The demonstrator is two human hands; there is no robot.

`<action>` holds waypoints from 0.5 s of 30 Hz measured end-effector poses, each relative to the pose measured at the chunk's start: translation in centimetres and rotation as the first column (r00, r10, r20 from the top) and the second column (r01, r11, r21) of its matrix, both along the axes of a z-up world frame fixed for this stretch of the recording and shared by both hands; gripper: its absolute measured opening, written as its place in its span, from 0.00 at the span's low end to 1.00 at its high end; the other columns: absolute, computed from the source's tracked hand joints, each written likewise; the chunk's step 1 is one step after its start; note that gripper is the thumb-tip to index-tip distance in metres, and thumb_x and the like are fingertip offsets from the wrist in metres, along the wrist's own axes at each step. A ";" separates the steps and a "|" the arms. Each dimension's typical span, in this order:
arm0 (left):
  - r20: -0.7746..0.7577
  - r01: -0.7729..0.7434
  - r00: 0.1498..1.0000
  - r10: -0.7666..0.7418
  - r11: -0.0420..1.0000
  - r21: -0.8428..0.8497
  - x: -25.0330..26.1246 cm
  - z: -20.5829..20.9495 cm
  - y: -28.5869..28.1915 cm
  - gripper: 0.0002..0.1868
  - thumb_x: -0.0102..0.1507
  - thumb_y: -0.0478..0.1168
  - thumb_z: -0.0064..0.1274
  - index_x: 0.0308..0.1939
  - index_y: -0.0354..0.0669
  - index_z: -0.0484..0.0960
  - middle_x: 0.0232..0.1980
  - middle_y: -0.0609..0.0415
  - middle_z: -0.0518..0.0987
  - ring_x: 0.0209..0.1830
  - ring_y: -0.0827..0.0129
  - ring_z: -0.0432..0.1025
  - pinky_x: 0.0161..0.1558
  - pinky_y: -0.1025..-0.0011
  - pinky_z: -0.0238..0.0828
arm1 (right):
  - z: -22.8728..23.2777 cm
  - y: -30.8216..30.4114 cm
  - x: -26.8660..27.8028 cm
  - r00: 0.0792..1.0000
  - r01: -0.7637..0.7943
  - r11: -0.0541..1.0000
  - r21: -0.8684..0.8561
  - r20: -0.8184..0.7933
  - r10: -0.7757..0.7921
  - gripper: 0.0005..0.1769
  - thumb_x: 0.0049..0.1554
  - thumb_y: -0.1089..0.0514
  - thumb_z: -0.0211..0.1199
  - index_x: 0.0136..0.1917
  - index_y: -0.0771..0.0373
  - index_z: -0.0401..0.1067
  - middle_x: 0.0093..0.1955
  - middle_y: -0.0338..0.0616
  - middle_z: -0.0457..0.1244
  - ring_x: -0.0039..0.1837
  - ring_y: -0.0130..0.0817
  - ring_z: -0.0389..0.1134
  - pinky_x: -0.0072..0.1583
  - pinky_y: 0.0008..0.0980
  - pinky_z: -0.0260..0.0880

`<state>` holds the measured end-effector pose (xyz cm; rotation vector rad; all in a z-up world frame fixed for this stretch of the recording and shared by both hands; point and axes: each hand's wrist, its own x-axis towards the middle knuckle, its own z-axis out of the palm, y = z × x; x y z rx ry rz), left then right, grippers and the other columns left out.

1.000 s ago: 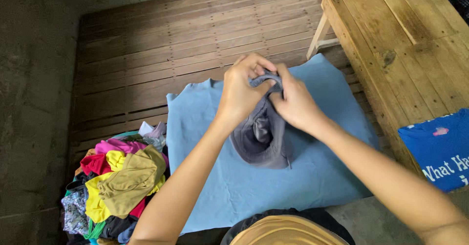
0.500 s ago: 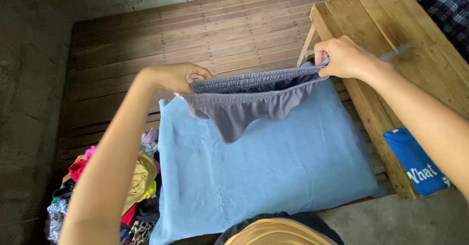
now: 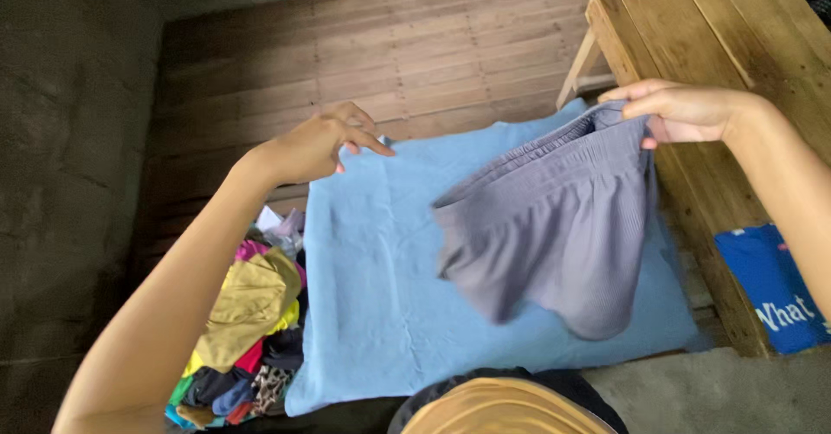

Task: The person folds a blue t-shirt, gray shorts, a tan tank top, and a yellow tank top by hand on a blue mat and places them on a wooden table.

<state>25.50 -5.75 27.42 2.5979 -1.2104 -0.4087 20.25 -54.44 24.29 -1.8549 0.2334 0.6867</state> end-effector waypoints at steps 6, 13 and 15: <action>0.042 0.191 0.982 -0.187 0.933 -0.307 -4.7 -3.8 -5.0 0.32 0.58 0.38 0.66 0.66 0.62 0.78 0.78 0.47 0.57 0.81 0.47 0.50 0.75 0.41 0.41 | 0.0 3.7 -0.8 0.947 -0.306 0.951 -0.050 0.089 0.310 0.07 0.54 0.61 0.58 0.48 0.56 0.67 0.42 0.26 0.58 0.43 0.16 0.57 0.39 0.24 0.55; -0.101 0.082 0.966 -0.240 0.648 -0.757 -9.1 -3.2 -11.6 0.32 0.61 0.49 0.69 0.67 0.54 0.75 0.85 0.43 0.46 0.88 0.43 0.40 0.82 0.45 0.43 | 3.9 8.1 -2.7 0.979 -0.155 0.961 0.228 0.169 0.118 0.02 0.52 0.63 0.54 0.38 0.57 0.63 0.32 0.27 0.53 0.30 0.17 0.47 0.31 0.22 0.43; 0.049 0.142 0.985 -0.164 0.620 -0.772 -9.5 -2.7 -11.4 0.34 0.59 0.50 0.71 0.65 0.51 0.73 0.84 0.45 0.46 0.87 0.45 0.43 0.82 0.46 0.47 | 4.7 7.1 -2.9 0.987 -0.113 0.905 0.411 0.150 0.055 0.01 0.54 0.63 0.54 0.41 0.58 0.65 0.31 0.26 0.50 0.30 0.16 0.46 0.33 0.20 0.46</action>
